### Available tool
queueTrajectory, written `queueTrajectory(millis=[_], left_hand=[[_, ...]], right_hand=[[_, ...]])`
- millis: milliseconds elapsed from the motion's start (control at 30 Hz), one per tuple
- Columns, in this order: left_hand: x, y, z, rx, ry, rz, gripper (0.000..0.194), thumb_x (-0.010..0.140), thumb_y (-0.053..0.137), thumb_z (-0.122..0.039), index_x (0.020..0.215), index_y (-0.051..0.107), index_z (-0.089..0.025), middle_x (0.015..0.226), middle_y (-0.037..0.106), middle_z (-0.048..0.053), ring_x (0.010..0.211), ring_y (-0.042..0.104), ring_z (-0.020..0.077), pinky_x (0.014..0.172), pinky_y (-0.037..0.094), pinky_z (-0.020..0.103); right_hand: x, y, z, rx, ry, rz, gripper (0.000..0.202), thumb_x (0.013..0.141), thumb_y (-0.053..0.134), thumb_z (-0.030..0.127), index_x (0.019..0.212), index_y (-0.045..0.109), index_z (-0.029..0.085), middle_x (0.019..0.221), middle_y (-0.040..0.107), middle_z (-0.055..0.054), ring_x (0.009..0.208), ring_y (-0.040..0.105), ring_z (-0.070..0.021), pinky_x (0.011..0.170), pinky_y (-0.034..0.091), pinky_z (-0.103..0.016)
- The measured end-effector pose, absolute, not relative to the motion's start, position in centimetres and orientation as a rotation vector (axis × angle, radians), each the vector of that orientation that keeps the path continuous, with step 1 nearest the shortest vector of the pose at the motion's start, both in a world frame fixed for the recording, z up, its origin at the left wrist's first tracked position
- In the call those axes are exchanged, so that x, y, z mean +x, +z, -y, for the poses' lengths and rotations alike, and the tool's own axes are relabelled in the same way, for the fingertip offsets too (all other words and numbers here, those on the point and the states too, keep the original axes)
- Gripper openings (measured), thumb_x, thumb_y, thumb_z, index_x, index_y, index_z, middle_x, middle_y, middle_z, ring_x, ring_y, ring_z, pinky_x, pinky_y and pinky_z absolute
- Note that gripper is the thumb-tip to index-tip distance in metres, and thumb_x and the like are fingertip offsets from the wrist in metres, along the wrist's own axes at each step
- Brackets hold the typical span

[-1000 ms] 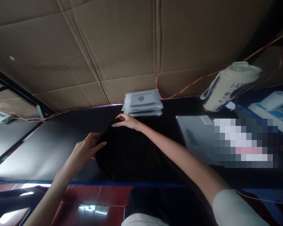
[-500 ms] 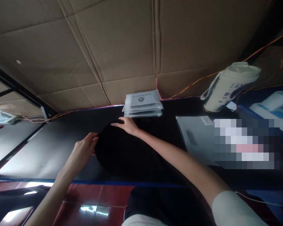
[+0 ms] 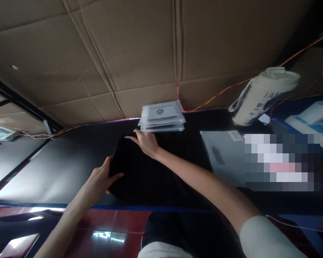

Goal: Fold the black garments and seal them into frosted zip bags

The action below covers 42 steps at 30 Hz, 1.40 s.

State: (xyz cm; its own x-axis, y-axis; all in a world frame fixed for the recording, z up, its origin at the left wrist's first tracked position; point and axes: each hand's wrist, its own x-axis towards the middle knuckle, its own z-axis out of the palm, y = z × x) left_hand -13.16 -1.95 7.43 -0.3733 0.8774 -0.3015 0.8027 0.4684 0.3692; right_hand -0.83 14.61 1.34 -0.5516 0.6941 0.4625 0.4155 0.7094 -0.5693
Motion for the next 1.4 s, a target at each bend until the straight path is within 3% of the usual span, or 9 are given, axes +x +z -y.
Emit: queueTrajectory(millis=[133, 267, 533, 733, 833, 967, 1100, 1233, 1400], left_hand=[[-13.5, 8.0, 1.8, 1.520, 0.128, -2.258, 0.058, 0.074, 0.056, -0.059, 0.116, 0.046, -0.021, 0.079, 0.068, 0.003, 0.068, 0.068, 0.0270, 0.057, 0.050, 0.032], [-13.3, 7.9, 0.0, 1.686, 0.116, -2.483, 0.065, 0.077, 0.050, -0.067, 0.125, 0.044, -0.023, 0.099, 0.070, 0.010, 0.092, 0.067, 0.0337, 0.068, 0.049, 0.036], [-13.7, 8.1, -1.9, 1.750, 0.047, -2.557, 0.041, 0.088, 0.042, -0.047, 0.119, 0.051, -0.021, 0.100, 0.070, 0.011, 0.097, 0.066, 0.0341, 0.070, 0.046, 0.034], [-14.1, 7.4, -3.2, 1.863, 0.087, -2.583, 0.058, 0.082, 0.052, -0.058, 0.128, 0.044, -0.023, 0.109, 0.069, 0.010, 0.100, 0.065, 0.0325, 0.072, 0.048, 0.035], [-14.3, 7.0, -4.7, 1.888, 0.157, -2.582, 0.054, 0.083, 0.054, -0.053, 0.128, 0.044, -0.024, 0.109, 0.069, 0.008, 0.100, 0.065, 0.0304, 0.073, 0.048, 0.033], [-13.9, 7.2, -5.5, 1.832, 0.077, -2.646, 0.038, 0.088, 0.050, -0.045, 0.119, 0.051, -0.022, 0.100, 0.070, 0.008, 0.091, 0.067, 0.0302, 0.068, 0.048, 0.033], [-12.1, 7.7, -3.9, 2.095, 0.211, -2.769, 0.035, 0.089, 0.053, -0.036, 0.118, 0.052, -0.015, 0.106, 0.066, 0.012, 0.099, 0.062, 0.0299, 0.073, 0.049, 0.035], [-9.8, 7.2, -1.1, 2.499, 0.116, -2.454, 0.019, 0.092, 0.052, -0.026, 0.104, 0.060, -0.015, 0.097, 0.066, 0.010, 0.091, 0.062, 0.0254, 0.079, 0.049, 0.035], [-7.0, 4.4, 2.5, 2.822, -0.045, -2.032, 0.028, 0.093, 0.050, -0.024, 0.116, 0.061, -0.013, 0.117, 0.066, 0.014, 0.107, 0.061, 0.0275, 0.086, 0.052, 0.040]], right_hand=[[-1.0, 1.4, -14.6, -0.902, 0.489, 2.217, 0.064, 0.094, 0.031, 0.062, 0.119, 0.062, 0.012, 0.084, 0.072, -0.013, 0.079, 0.066, -0.0240, 0.065, 0.040, -0.031], [-1.0, 1.2, -14.7, -0.988, 0.461, 2.193, 0.068, 0.091, 0.031, 0.065, 0.121, 0.062, 0.013, 0.086, 0.073, -0.013, 0.079, 0.067, -0.0235, 0.066, 0.042, -0.032], [-0.8, 0.9, -14.7, -0.932, 0.412, 2.209, 0.070, 0.086, 0.031, 0.073, 0.102, 0.064, 0.013, 0.084, 0.071, -0.012, 0.079, 0.066, -0.0229, 0.066, 0.040, -0.029], [-1.3, 0.3, -15.2, -0.792, 0.317, 2.299, 0.050, 0.091, 0.040, 0.059, 0.096, 0.060, 0.014, 0.078, 0.071, -0.007, 0.076, 0.065, -0.0186, 0.078, 0.036, -0.029], [-1.5, 0.3, -15.1, -0.793, 0.316, 2.285, 0.044, 0.093, 0.042, 0.055, 0.097, 0.058, 0.014, 0.076, 0.071, -0.005, 0.075, 0.065, -0.0176, 0.080, 0.035, -0.030], [-1.7, 0.2, -15.0, -0.780, 0.312, 2.216, 0.045, 0.091, 0.044, 0.056, 0.102, 0.054, 0.014, 0.091, 0.069, -0.008, 0.087, 0.063, -0.0187, 0.082, 0.035, -0.031], [-1.9, 1.2, -15.2, -0.739, 0.275, 2.159, 0.048, 0.087, 0.051, 0.058, 0.108, 0.052, 0.014, 0.103, 0.065, -0.011, 0.097, 0.058, -0.0213, 0.085, 0.037, -0.033], [-1.3, 4.0, -14.8, -0.780, 0.228, 2.186, 0.035, 0.090, 0.055, 0.046, 0.101, 0.056, 0.013, 0.102, 0.064, -0.010, 0.097, 0.057, -0.0199, 0.084, 0.040, -0.031], [-0.6, 6.2, -12.7, -0.832, 0.253, 2.627, 0.031, 0.091, 0.055, 0.044, 0.095, 0.064, 0.015, 0.092, 0.069, -0.008, 0.085, 0.063, -0.0188, 0.068, 0.044, -0.027]])
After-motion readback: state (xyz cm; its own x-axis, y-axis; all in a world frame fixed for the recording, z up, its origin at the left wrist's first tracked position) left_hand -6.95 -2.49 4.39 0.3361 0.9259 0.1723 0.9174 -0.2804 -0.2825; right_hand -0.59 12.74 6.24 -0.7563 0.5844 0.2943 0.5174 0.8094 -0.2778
